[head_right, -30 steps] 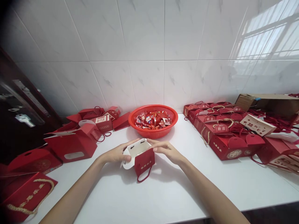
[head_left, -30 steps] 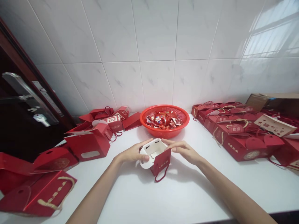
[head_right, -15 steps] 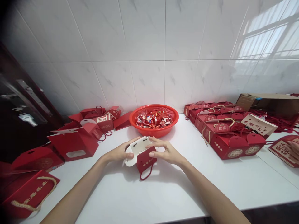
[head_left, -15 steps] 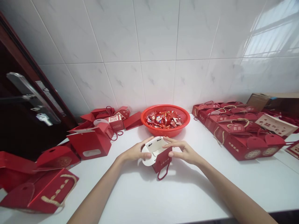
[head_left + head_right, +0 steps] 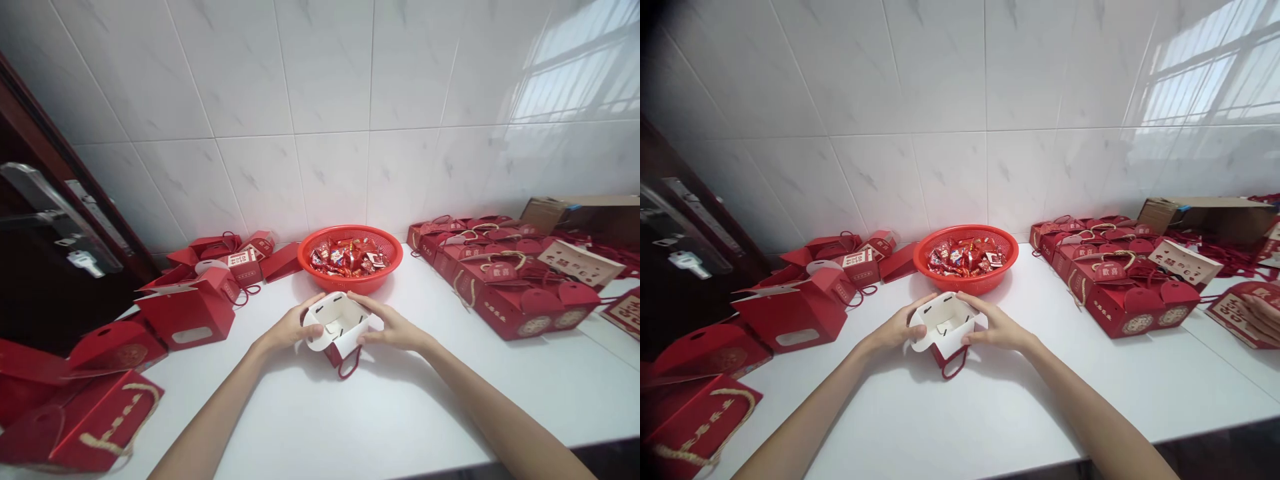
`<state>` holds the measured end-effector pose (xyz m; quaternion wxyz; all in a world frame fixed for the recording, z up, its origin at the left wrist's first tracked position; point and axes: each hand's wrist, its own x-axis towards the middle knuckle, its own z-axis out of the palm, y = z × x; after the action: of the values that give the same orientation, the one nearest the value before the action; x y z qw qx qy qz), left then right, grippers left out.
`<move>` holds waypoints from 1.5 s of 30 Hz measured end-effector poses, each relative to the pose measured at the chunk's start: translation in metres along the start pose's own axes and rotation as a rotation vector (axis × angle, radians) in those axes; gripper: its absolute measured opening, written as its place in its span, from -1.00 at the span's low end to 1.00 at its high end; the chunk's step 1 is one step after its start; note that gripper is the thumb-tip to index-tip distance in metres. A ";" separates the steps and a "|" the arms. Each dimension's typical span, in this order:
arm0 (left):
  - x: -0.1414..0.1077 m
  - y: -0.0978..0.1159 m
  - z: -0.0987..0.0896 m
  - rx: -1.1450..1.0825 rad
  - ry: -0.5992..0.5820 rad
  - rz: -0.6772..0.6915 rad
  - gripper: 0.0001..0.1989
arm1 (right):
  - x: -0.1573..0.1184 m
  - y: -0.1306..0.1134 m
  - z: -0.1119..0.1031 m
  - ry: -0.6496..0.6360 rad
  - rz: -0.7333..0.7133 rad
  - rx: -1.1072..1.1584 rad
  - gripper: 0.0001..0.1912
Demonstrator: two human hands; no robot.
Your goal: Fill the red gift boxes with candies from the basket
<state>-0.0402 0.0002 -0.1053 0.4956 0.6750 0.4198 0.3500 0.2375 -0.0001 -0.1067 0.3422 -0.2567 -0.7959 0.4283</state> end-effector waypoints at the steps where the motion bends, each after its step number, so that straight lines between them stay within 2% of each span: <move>1: 0.001 -0.003 0.002 0.000 0.040 0.019 0.04 | 0.000 0.003 0.002 0.057 -0.019 -0.039 -0.15; 4: 0.005 -0.009 0.005 0.017 0.130 0.057 0.00 | 0.001 0.006 0.004 0.178 -0.070 -0.151 -0.20; 11: 0.007 -0.010 0.007 0.080 0.244 0.147 -0.11 | -0.001 -0.007 -0.007 0.174 -0.151 -0.205 -0.25; 16: 0.009 -0.012 0.009 0.069 0.253 0.186 -0.13 | -0.002 -0.010 -0.012 0.277 -0.122 -0.199 -0.37; 21: 0.006 -0.005 0.002 0.120 0.173 0.143 0.01 | -0.002 -0.013 -0.016 0.398 -0.132 -0.133 -0.54; 24: 0.003 0.003 -0.004 0.158 0.190 0.096 -0.04 | -0.002 -0.014 -0.018 0.460 -0.114 -0.070 -0.64; 27: 0.002 0.010 -0.010 0.212 0.296 0.078 -0.22 | -0.001 -0.015 -0.019 0.538 -0.083 0.015 -0.67; 30: 0.008 0.019 -0.017 0.260 0.454 0.129 -0.36 | 0.001 -0.014 -0.021 0.619 -0.050 0.087 -0.67; 33: 0.024 0.034 -0.025 0.263 0.599 0.201 -0.47 | 0.002 -0.011 -0.026 0.690 -0.031 0.138 -0.70; 35: 0.042 0.048 -0.029 0.258 0.623 0.241 -0.56 | 0.003 -0.007 -0.029 0.736 -0.020 0.167 -0.71; 36: 0.053 0.055 -0.030 0.264 0.609 0.257 -0.60 | 0.004 -0.006 -0.030 0.758 -0.012 0.179 -0.71; 38: 0.078 0.067 -0.030 0.309 0.485 0.269 -0.63 | 0.004 -0.003 -0.032 0.788 0.007 0.192 -0.70; 41: 0.119 0.075 -0.027 0.457 0.186 0.205 -0.69 | 0.003 0.000 -0.033 0.804 0.022 0.182 -0.69; 43: 0.143 0.074 -0.024 0.578 -0.054 0.068 -0.71 | 0.003 0.001 -0.032 0.800 0.018 0.160 -0.67; 45: 0.163 0.068 -0.019 0.630 -0.188 0.003 -0.71 | 0.004 0.003 -0.031 0.797 0.010 0.141 -0.65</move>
<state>0.0234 0.1454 -0.0255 0.2985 0.8252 0.4588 0.1395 0.2589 0.0198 -0.0954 0.6387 -0.3825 -0.5682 0.3506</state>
